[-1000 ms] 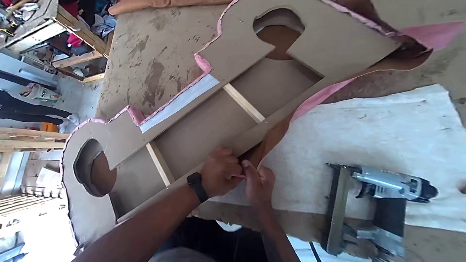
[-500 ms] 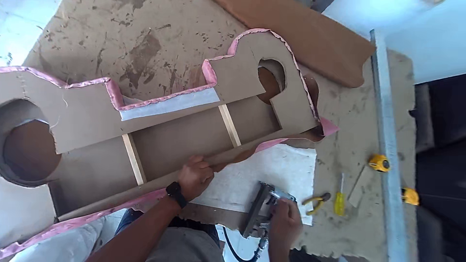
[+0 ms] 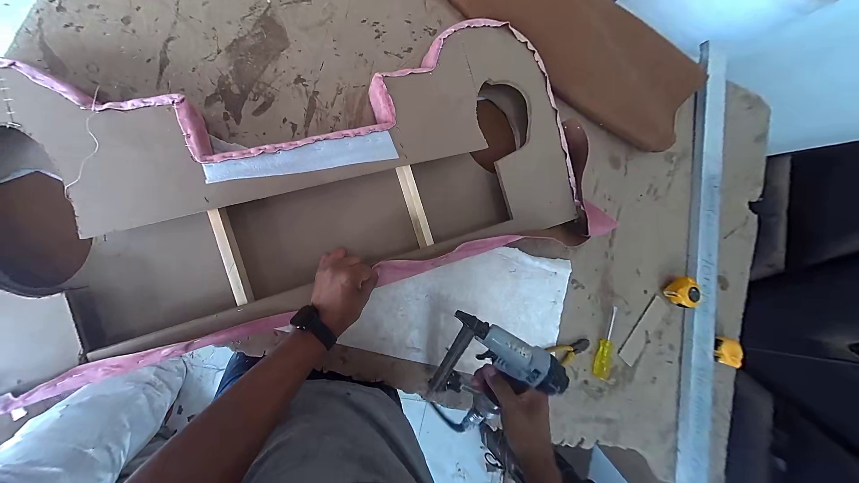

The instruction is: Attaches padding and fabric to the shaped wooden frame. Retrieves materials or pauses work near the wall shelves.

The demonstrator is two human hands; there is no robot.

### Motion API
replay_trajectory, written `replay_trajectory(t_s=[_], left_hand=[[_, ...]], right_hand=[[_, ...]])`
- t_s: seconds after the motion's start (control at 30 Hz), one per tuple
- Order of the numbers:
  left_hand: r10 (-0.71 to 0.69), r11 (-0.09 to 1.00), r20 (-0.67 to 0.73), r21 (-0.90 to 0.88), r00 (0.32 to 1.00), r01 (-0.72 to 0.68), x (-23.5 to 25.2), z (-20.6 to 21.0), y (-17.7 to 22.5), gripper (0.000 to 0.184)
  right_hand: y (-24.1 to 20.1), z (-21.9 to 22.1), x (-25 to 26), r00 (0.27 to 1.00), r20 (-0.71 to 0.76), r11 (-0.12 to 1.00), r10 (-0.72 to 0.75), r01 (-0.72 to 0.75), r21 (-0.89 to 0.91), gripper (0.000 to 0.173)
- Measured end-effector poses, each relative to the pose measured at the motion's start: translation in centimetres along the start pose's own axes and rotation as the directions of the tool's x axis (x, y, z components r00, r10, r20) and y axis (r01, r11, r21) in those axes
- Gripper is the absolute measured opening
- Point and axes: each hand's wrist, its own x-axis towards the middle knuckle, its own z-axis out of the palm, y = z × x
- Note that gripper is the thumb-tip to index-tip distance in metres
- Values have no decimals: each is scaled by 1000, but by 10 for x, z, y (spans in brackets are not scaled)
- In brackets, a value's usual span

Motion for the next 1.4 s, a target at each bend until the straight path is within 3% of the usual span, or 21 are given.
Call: replay_trajectory(t_s=[0.07,0.13,0.2,0.27,0.37,0.6,0.77,1.0,1.1,1.2,1.3,1.4], left_hand=[[-8,997,210,79,978,-9,11,-13,-1,51],[32,976,396,184,918,-114,27,-27,-7,57],[130,948,479,196,868,-250,35,-32,-13,59],[190,945,454,157,871,-288,40,-29,-20,60],[183,967,387,98,904,-237,35,-22,-24,57],[158,983,408,26,899,-184,35,-20,-25,58],[144,988,441,-10,886,-156,37,-20,-28,59],[151,987,460,-20,875,-160,41,-23,-29,60],[147,988,469,-27,871,-152,41,-22,-29,61],[150,988,484,-47,862,-146,45,-22,-30,61],[151,988,567,-73,810,-133,51,-37,-32,60],[259,946,624,-9,738,-324,51,-57,-31,55]], right_hand=[[-40,13,7,979,196,997,-46,57,-50,34],[-77,37,19,969,243,983,-39,82,-166,35],[-95,54,29,965,260,968,-26,89,-235,30],[-98,65,41,956,288,957,-49,127,-261,26],[-90,77,46,974,224,912,-22,112,-395,26],[-99,106,44,988,152,763,38,69,-642,22],[-97,131,24,981,190,736,27,109,-668,22],[-95,160,-2,970,234,742,63,111,-661,19],[-91,150,-10,969,214,826,125,18,-563,22],[-69,112,-9,984,123,925,132,-78,-371,29],[-21,58,8,984,-22,971,176,-178,-161,35],[25,5,37,921,-179,937,347,-349,18,46]])
